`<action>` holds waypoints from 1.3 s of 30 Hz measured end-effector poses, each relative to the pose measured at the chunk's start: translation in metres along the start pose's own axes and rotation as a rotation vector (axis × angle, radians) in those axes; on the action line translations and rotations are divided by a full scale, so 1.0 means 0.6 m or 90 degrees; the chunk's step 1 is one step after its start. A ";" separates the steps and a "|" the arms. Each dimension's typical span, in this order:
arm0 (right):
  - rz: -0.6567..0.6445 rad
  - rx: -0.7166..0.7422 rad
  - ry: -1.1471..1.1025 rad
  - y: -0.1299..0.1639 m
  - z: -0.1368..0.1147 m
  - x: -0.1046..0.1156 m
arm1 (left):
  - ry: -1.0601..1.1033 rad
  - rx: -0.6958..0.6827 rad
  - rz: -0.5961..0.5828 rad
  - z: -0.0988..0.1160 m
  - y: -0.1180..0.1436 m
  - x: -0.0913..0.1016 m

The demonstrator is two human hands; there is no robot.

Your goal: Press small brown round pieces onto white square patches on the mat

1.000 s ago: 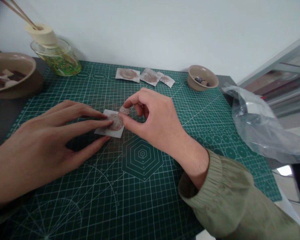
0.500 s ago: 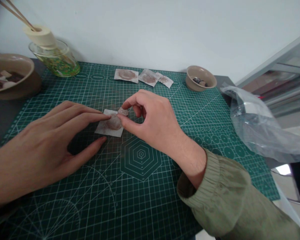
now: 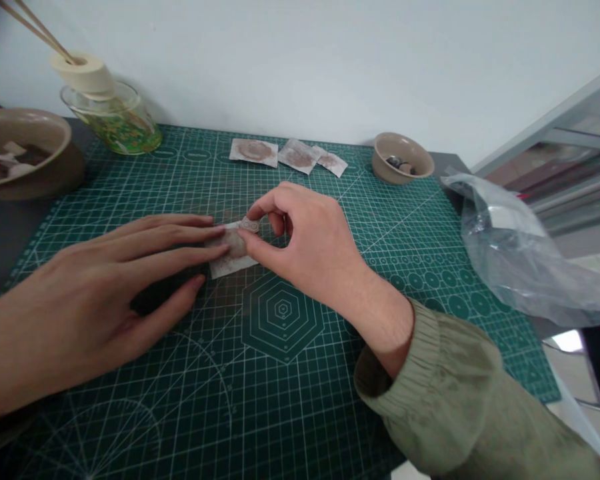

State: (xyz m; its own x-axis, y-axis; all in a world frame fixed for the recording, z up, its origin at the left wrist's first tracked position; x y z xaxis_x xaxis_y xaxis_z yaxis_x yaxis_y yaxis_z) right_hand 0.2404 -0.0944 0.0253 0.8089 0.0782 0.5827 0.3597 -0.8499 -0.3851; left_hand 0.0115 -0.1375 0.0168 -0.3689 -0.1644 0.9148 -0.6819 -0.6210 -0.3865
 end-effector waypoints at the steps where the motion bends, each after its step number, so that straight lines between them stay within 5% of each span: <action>1: 0.000 -0.001 0.000 0.000 0.000 0.000 | -0.002 0.004 -0.003 -0.001 0.000 -0.001; 18: 0.001 -0.012 -0.003 0.001 -0.002 0.000 | 0.026 -0.005 0.008 0.016 0.000 0.002; 39: -0.113 0.023 0.054 -0.003 0.008 -0.016 | -0.052 -0.062 0.025 0.010 0.008 -0.008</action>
State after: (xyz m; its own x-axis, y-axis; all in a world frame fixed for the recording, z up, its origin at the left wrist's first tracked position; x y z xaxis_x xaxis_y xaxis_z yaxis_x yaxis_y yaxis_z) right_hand 0.2342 -0.0913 0.0171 0.6898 0.1799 0.7012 0.5110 -0.8072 -0.2956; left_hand 0.0136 -0.1440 0.0114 -0.3465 -0.2513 0.9038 -0.7272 -0.5366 -0.4280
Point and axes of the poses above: each hand's wrist, its own y-axis away from the middle knuckle, its own x-axis out of the back of the hand, z = x × y, the point moved 5 cm from there along -y, towards the middle knuckle, and after that the axes turned 9 degrees about -y, right-handed, at the moved point
